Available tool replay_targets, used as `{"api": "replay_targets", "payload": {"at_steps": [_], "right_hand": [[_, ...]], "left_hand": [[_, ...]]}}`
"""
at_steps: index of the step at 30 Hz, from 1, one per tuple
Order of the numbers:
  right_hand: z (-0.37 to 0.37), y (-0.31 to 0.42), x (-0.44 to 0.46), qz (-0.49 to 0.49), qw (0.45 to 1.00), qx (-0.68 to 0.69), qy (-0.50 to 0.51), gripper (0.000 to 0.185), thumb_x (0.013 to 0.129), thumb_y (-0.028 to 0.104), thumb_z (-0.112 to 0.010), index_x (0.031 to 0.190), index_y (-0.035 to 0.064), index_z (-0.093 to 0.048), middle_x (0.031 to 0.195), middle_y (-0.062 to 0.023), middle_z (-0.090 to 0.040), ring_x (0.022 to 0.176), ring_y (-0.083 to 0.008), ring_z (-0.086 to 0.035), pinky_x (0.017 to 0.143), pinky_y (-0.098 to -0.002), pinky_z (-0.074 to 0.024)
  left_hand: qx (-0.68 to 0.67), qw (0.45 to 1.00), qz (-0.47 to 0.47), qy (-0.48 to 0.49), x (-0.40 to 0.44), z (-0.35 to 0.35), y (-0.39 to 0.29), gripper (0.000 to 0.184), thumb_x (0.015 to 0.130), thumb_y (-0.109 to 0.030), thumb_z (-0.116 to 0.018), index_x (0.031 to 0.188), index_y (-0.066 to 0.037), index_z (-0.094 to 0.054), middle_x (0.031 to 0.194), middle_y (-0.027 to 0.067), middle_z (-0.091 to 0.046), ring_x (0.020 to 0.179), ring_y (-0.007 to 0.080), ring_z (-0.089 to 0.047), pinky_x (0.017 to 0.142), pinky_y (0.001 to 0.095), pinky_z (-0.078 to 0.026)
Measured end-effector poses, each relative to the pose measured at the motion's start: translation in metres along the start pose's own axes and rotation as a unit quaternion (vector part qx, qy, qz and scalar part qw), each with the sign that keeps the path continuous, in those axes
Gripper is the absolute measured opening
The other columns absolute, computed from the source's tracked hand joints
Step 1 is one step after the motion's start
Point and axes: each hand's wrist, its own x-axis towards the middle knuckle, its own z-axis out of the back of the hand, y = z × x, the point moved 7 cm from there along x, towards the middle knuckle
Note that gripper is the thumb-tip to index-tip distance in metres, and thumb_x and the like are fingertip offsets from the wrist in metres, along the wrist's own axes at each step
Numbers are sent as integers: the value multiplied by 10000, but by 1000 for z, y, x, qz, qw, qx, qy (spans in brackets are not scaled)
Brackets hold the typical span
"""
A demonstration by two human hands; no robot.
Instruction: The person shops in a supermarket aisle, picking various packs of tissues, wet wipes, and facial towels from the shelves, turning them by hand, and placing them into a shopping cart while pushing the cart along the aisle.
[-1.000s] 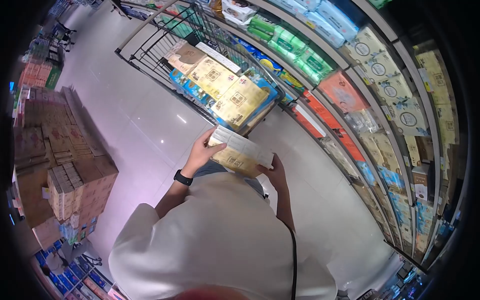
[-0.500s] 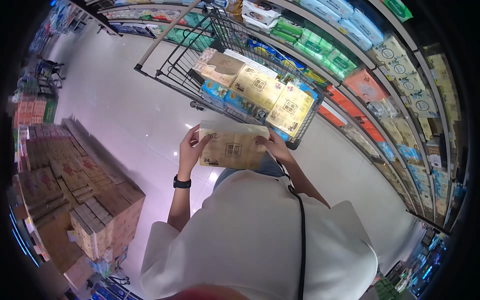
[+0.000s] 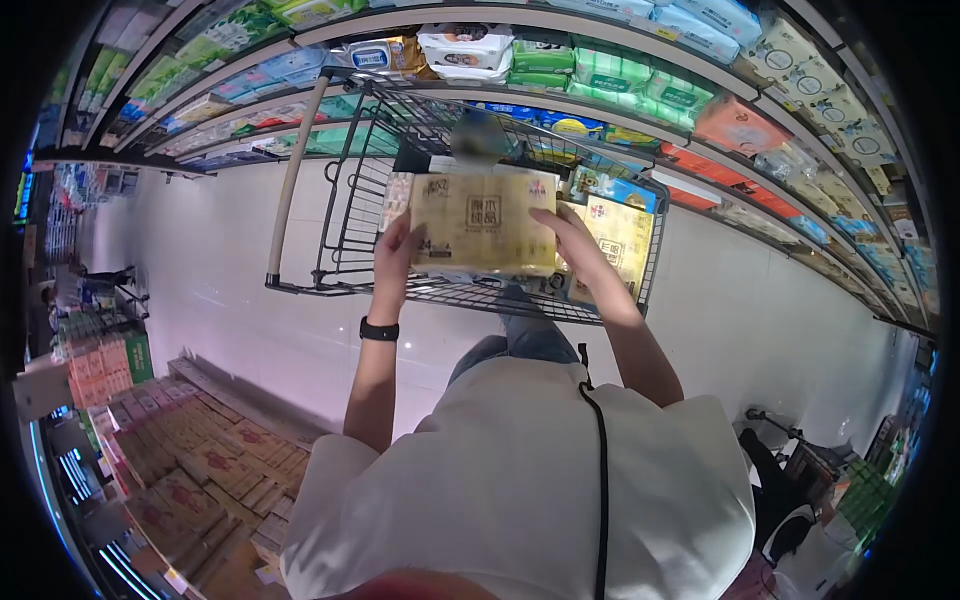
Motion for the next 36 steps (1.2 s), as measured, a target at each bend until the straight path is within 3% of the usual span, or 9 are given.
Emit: {"api": "replay_targets", "payload": {"at_steps": [8,11,14,15,18,23,27,32,36], "right_hand": [[-47,33,190,110,986,-122,-32,586,955,366,-666,1431,72,-492,1209,-112,-672,1018,-188,-651,871,-323,-508],[-36,-16,255,108,955,-268,-72,676,933,401,-670,1458,45,-435,1162,-181,-699,1017,-277,-686,892,-376,-511],[-24,-70,292,-9,891,-439,-116,654,968,480,-516,1395,-14,-469,1158,-301,-669,1121,-472,-620,982,-502,-480],[-25,-69,293,-14,889,-439,-129,654,968,480,-516,1395,-14,-469,1158,-301,-669,1121,-472,-620,982,-502,-480],[-25,-72,287,-15,825,-533,-189,592,977,462,-489,1285,-39,-546,1128,-310,-669,1109,-469,-620,987,-501,-485],[-32,-55,273,42,820,-539,-187,468,938,411,-562,1226,49,-634,1085,-240,-701,1015,-418,-662,886,-479,-520],[-52,-49,237,28,802,-541,-250,496,817,366,-648,1247,117,-640,1107,-215,-703,1049,-398,-660,918,-467,-526],[-88,-45,148,190,796,-477,-321,366,895,219,-574,1233,92,-635,1066,-219,-688,1029,-405,-633,921,-468,-508],[-102,-79,54,201,781,-462,-370,323,889,145,-605,1190,35,-637,1079,-215,-681,1024,-386,-642,905,-440,-511]], "left_hand": [[-4,1000,-17,9,216,47,27,427,996,-104,-514,1411,-3,-514,1183,74,-662,997,113,-608,881,278,-481],[291,956,-15,-32,264,72,101,464,949,-195,-566,1366,3,-523,1115,289,-657,1011,439,-643,852,452,-516],[376,914,7,153,277,58,148,416,897,-169,-566,1274,6,-597,1093,275,-658,1000,479,-620,876,474,-513],[384,910,-108,111,278,60,160,390,862,-159,-570,1209,6,-641,1133,249,-644,1070,470,-585,900,474,-516],[447,874,-159,106,251,48,127,390,876,-169,-562,1214,12,-631,1254,240,-614,1154,422,-569,1013,451,-466],[603,744,-121,263,220,47,118,580,972,-372,-490,1430,-17,-497,1415,273,-525,1381,415,-421,1138,452,-380],[599,721,-139,318,220,52,147,611,985,-438,-463,1476,-75,-468,1476,291,-459,1393,441,-405,1160,458,-342],[621,705,-119,322,216,48,131,612,976,-447,-472,1438,-49,-519,1419,295,-525,1361,444,-445,1115,459,-399],[619,690,-96,362,215,42,127,555,960,-449,-467,1292,-37,-634,1287,267,-629,1224,414,-579,1037,465,-466]]}}
